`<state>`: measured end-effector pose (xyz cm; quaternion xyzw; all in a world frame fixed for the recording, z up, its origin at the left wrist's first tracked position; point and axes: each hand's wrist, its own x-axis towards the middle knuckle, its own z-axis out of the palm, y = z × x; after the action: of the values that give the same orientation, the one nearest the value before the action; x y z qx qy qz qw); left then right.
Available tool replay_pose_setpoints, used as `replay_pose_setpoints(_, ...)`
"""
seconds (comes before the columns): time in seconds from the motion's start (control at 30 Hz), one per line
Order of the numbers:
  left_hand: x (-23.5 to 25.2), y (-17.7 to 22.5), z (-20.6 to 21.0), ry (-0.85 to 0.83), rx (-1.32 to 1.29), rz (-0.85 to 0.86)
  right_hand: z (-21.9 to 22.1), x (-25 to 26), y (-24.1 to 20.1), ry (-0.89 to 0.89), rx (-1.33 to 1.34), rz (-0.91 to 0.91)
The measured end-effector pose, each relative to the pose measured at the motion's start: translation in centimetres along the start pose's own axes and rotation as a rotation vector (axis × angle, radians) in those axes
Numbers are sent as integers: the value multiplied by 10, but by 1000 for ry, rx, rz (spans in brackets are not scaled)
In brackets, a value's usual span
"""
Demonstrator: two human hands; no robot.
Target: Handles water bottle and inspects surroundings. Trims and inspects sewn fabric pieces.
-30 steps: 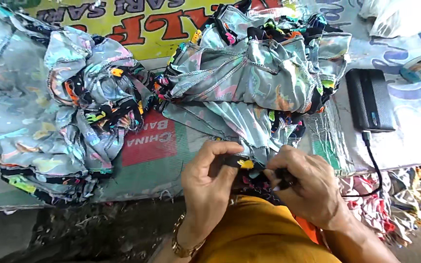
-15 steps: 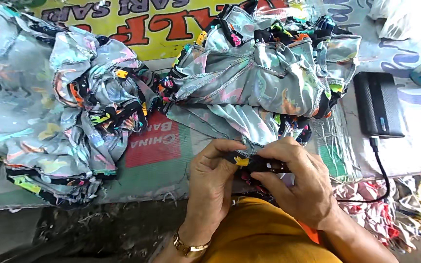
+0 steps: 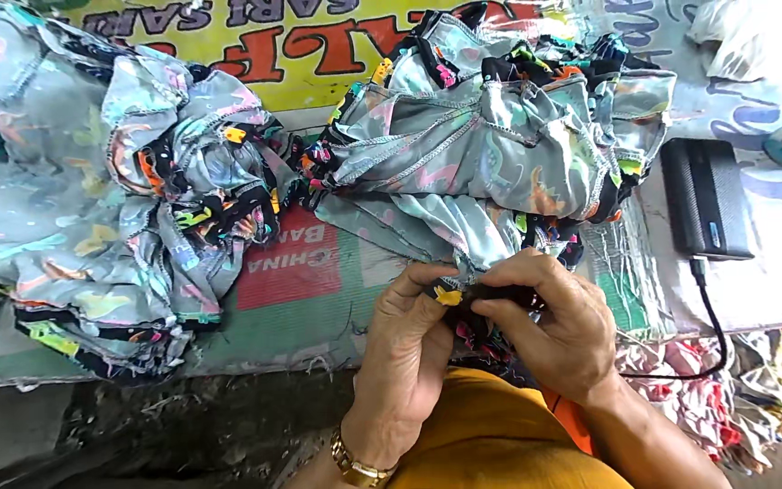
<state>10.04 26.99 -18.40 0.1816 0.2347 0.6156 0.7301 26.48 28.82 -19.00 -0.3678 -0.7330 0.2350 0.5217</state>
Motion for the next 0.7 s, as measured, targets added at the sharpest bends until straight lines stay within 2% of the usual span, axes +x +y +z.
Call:
replay_pose_setpoints(0.17,0,-4,0,12,-30,16,2,-4,-3,-2,-136,6)
replay_pose_setpoints(0.37,-1,-6,-2,25,-23,31,1,-2,-2,-1,-66,11)
replay_pose_setpoints(0.7,0,-10,-2,13,45,76,1,-4,-3,-12,-117,21)
